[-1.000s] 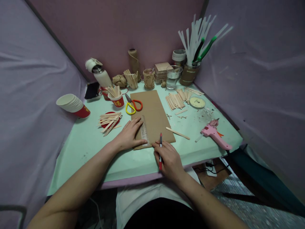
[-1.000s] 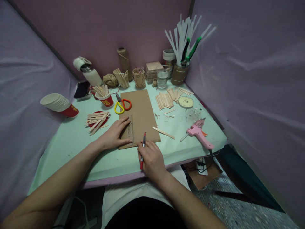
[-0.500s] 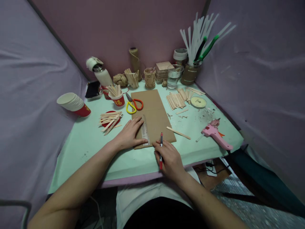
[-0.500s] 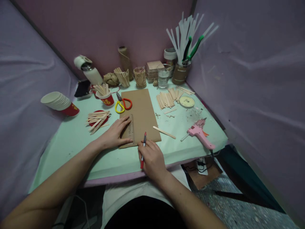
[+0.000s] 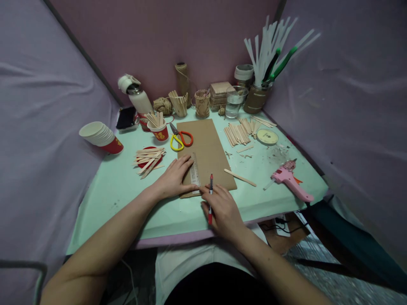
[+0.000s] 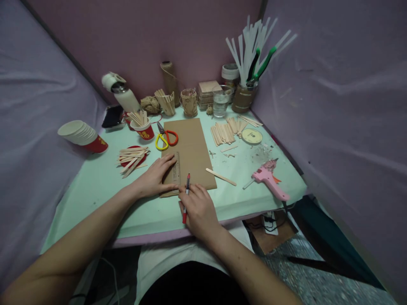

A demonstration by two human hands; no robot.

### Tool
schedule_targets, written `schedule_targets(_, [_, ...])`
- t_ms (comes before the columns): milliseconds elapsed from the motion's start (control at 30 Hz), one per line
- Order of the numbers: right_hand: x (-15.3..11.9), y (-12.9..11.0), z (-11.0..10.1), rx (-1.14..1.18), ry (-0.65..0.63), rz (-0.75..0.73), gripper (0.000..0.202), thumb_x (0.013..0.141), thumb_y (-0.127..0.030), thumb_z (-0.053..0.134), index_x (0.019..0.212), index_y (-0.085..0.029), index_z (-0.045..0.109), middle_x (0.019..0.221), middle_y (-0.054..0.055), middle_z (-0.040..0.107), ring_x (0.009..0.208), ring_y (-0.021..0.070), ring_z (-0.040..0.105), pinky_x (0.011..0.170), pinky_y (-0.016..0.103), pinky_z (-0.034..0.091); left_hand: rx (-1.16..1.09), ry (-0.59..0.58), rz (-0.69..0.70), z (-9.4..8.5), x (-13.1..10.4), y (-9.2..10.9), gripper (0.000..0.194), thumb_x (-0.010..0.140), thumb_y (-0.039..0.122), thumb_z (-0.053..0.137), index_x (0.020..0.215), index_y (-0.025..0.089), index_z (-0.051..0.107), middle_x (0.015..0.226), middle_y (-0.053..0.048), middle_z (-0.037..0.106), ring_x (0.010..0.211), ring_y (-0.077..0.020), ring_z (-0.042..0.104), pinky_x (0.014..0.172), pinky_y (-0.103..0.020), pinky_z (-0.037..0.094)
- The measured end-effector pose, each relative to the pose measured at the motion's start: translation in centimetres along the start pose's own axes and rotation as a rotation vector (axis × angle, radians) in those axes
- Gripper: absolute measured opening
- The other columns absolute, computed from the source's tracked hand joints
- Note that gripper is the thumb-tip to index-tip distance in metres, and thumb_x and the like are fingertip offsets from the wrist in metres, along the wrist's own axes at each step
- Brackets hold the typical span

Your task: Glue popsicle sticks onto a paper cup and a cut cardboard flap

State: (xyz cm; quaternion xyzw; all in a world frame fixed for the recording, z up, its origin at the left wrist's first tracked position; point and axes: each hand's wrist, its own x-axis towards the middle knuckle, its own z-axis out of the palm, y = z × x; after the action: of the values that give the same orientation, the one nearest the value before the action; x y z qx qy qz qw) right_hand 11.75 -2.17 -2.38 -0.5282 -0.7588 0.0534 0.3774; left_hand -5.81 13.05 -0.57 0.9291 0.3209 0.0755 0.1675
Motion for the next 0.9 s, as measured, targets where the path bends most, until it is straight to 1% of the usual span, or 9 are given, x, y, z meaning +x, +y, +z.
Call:
schedule_targets(100, [0.2, -0.1, 0.4, -0.034, -0.025, -0.012, 0.016, 0.089, -0.011, 0.051, 0.100, -0.019, 0.059, 0.113, 0.011, 0.070, 0.112, 0.0238, 0.058, 0.101, 0.046, 0.043, 0.000, 0.003, 0.003, 0.1, -0.1, -0.1, 0.093, 0.075, 0.070, 0.059, 0.146, 0.017, 0.030, 0.154, -0.020, 0.029, 0.143, -0.0340, 0.026, 0.115, -0.055, 0.022])
schedule_targets(267, [-0.2, 0.1, 0.8, -0.043, -0.021, -0.017, 0.017, 0.090, -0.011, 0.051, 0.103, -0.018, 0.058, 0.123, 0.010, 0.067, 0.111, 0.0242, 0.059, 0.100, 0.046, 0.043, 0.009, 0.002, 0.005, 0.1, -0.1, -0.1, 0.092, 0.076, 0.069, 0.059, 0.146, 0.016, 0.031, 0.154, -0.020, 0.029, 0.143, -0.0340, 0.026, 0.115, -0.055, 0.022])
schedule_targets(433, [-0.6, 0.3, 0.4, -0.040, -0.005, 0.006, 0.018, 0.090, -0.011, 0.050, 0.103, -0.019, 0.059, 0.114, 0.010, 0.070, 0.108, 0.0245, 0.060, 0.098, 0.047, 0.045, 0.022, 0.002, 0.009, 0.0, 0.0, 0.0, 0.091, 0.076, 0.068, 0.060, 0.146, 0.017, 0.032, 0.154, -0.020, 0.030, 0.143, -0.0342, 0.026, 0.115, -0.055, 0.022])
schedule_targets(600, [-1.2, 0.8, -0.7, -0.041, 0.025, 0.056, 0.025, 0.090, -0.011, 0.049, 0.113, -0.018, 0.057, 0.109, 0.011, 0.070, 0.109, 0.0264, 0.059, 0.095, 0.047, 0.047, 0.038, -0.001, -0.009, 0.1, 0.1, 0.0, 0.092, 0.075, 0.069, 0.060, 0.145, 0.015, 0.033, 0.154, -0.021, 0.030, 0.143, -0.0348, 0.026, 0.116, -0.056, 0.020])
schedule_targets(733, [-1.6, 0.7, -1.1, -0.036, 0.028, 0.074, 0.023, 0.090, -0.011, 0.050, 0.109, -0.019, 0.059, 0.109, 0.011, 0.070, 0.109, 0.0256, 0.059, 0.096, 0.048, 0.047, 0.040, -0.010, -0.013, 0.0, 0.1, 0.0, 0.092, 0.076, 0.069, 0.059, 0.145, 0.015, 0.033, 0.154, -0.020, 0.029, 0.143, -0.0344, 0.025, 0.116, -0.056, 0.019])
schedule_targets(900, [-1.6, -0.2, -0.5, -0.006, -0.005, 0.028, 0.015, 0.090, -0.012, 0.050, 0.099, -0.018, 0.060, 0.107, 0.012, 0.070, 0.108, 0.0240, 0.060, 0.099, 0.046, 0.045, 0.034, -0.013, -0.012, 0.0, 0.0, 0.0, 0.092, 0.076, 0.069, 0.059, 0.146, 0.017, 0.031, 0.154, -0.020, 0.028, 0.143, -0.0346, 0.025, 0.115, -0.055, 0.020])
